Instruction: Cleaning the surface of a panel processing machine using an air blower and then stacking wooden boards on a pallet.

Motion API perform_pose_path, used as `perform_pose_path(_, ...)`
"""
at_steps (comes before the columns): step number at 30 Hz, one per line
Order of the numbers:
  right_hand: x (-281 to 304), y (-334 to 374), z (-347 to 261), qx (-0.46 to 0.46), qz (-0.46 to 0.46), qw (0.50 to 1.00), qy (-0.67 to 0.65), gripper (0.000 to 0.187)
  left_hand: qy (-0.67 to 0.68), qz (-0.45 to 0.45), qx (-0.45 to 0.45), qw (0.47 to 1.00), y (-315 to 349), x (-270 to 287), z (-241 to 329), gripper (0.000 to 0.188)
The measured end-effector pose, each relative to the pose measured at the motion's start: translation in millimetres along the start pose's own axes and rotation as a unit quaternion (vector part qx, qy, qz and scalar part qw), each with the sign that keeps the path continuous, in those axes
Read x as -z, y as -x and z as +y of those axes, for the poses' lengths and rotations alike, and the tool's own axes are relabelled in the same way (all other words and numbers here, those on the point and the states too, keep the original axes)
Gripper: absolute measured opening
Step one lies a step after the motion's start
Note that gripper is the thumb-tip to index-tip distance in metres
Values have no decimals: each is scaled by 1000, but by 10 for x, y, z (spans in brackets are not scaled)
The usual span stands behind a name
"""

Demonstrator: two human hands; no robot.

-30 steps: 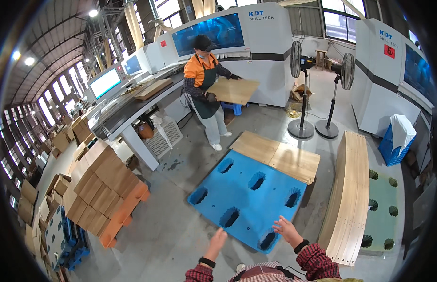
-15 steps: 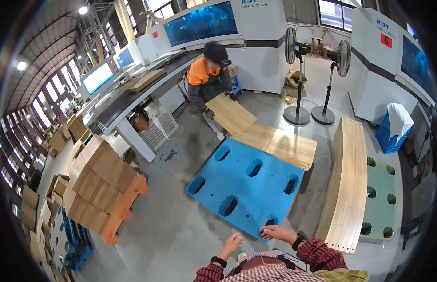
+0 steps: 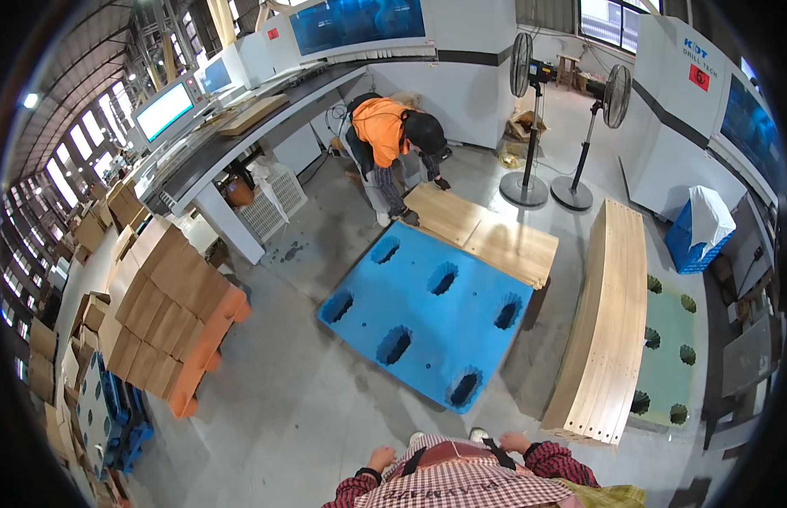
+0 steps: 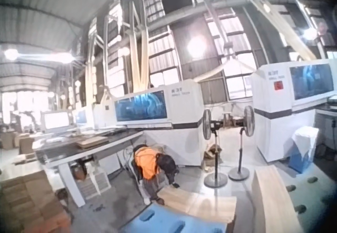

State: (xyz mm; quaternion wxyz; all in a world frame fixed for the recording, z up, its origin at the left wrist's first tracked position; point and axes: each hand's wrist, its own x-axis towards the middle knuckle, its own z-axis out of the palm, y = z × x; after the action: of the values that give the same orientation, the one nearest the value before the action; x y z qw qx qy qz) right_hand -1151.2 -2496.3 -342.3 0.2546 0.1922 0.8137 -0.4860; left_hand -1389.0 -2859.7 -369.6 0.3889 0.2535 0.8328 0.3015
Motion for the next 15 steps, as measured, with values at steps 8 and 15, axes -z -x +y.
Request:
perform_pose_path(8,155,5,-542,29,90,994,51,26,308,24,183,933,-12,224,1058,22)
perform_pose_path(15,92,-100,-363,27,77,997,5,25,307,-11,183,934,13,309,1193,22)
